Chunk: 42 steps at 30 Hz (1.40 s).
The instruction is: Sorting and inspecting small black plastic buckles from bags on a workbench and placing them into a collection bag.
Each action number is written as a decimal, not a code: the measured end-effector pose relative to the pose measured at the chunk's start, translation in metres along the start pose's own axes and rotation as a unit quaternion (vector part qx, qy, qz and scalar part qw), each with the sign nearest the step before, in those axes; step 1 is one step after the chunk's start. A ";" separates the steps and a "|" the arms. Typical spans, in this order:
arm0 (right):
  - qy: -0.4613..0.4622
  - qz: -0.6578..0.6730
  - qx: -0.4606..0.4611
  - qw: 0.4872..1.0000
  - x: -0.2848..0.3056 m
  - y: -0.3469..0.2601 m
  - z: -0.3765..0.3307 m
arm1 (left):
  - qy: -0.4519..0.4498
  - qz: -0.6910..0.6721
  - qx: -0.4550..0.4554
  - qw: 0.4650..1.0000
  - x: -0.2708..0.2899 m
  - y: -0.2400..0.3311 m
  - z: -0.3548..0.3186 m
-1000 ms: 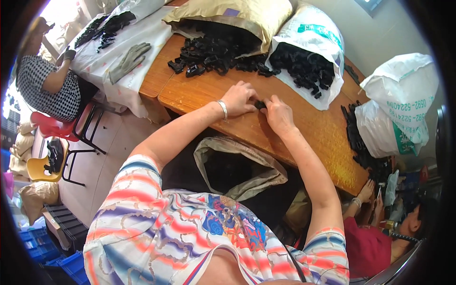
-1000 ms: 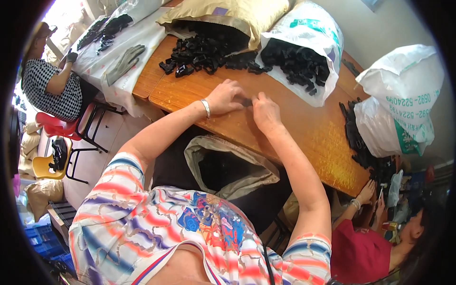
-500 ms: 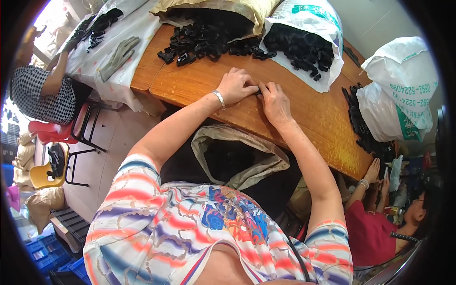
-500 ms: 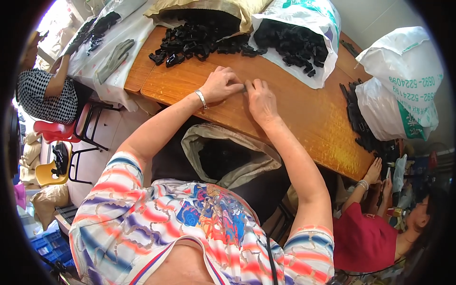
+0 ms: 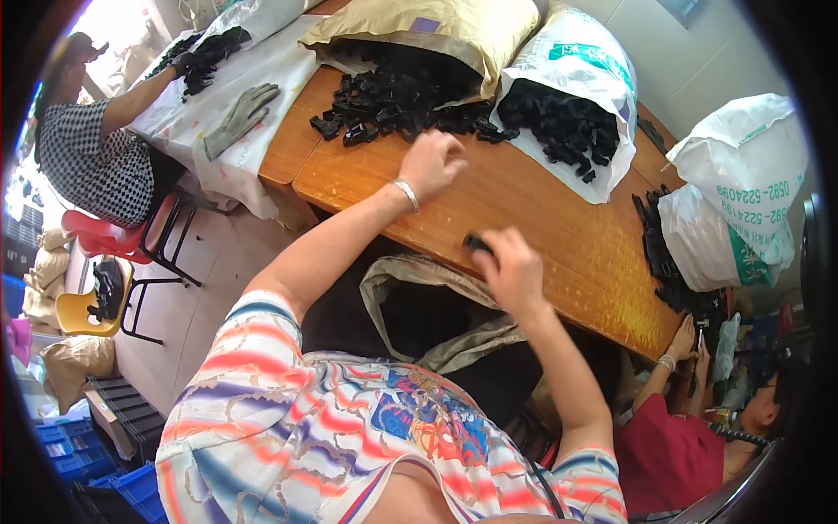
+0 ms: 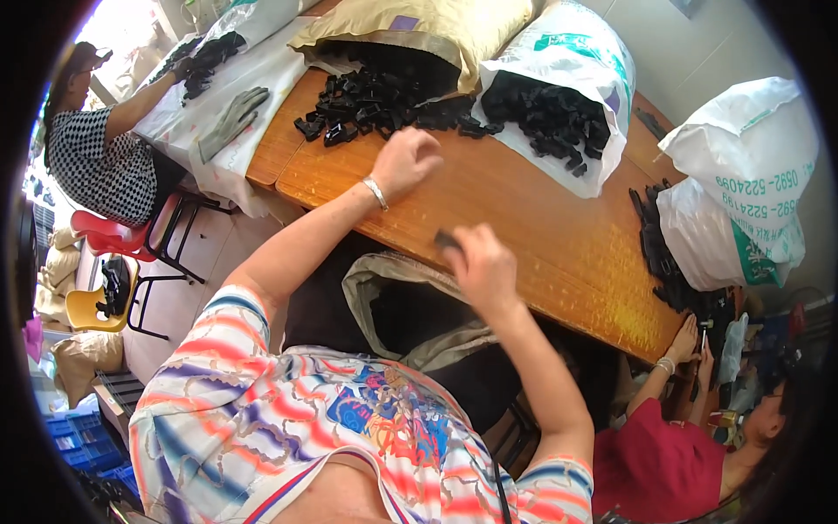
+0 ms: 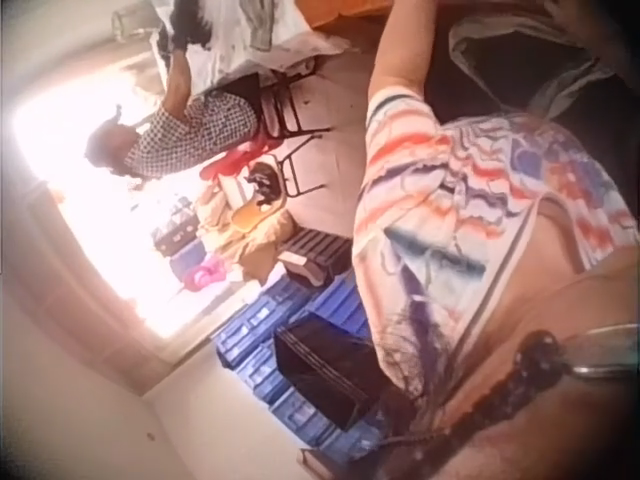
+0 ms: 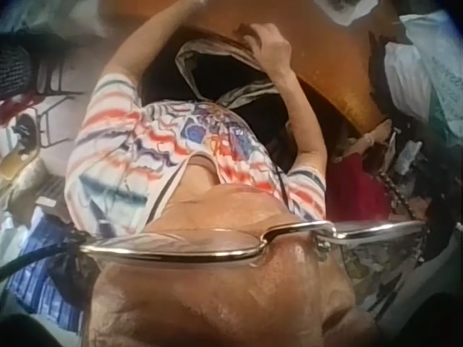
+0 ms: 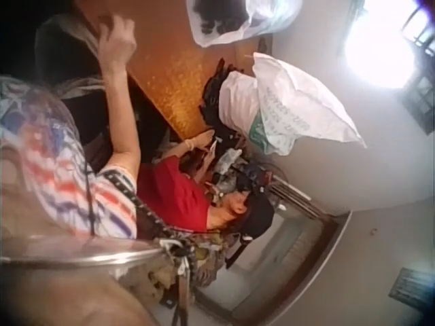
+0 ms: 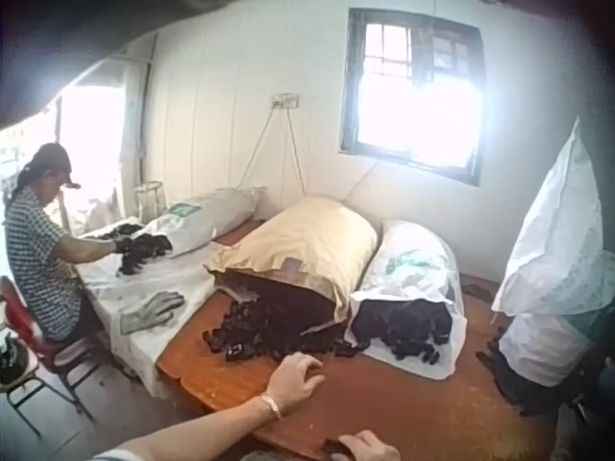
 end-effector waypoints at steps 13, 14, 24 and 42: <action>-0.024 0.037 0.047 0.998 0.000 0.033 0.042 | 0.041 0.184 -0.005 0.982 -0.008 -0.022 0.040; -0.011 0.014 0.043 0.999 -0.004 0.051 0.061 | 0.028 0.160 0.009 0.987 -0.007 -0.018 0.036; -0.052 -0.212 -0.040 0.975 -0.053 0.137 0.183 | -0.070 0.077 -0.054 0.993 0.001 0.010 0.002; -0.036 0.025 -0.107 0.993 -0.018 0.113 0.077 | -0.057 0.036 -0.115 0.991 0.013 0.009 -0.033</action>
Point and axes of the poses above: each hand's wrist, its own z-axis towards the middle knuckle, its own x-axis out of the back of the hand, y = z × x, the point moved 1 cm from there along z, towards the middle knuckle, and after that the axes turned 8 degrees about -z, right-handed, at the moved point
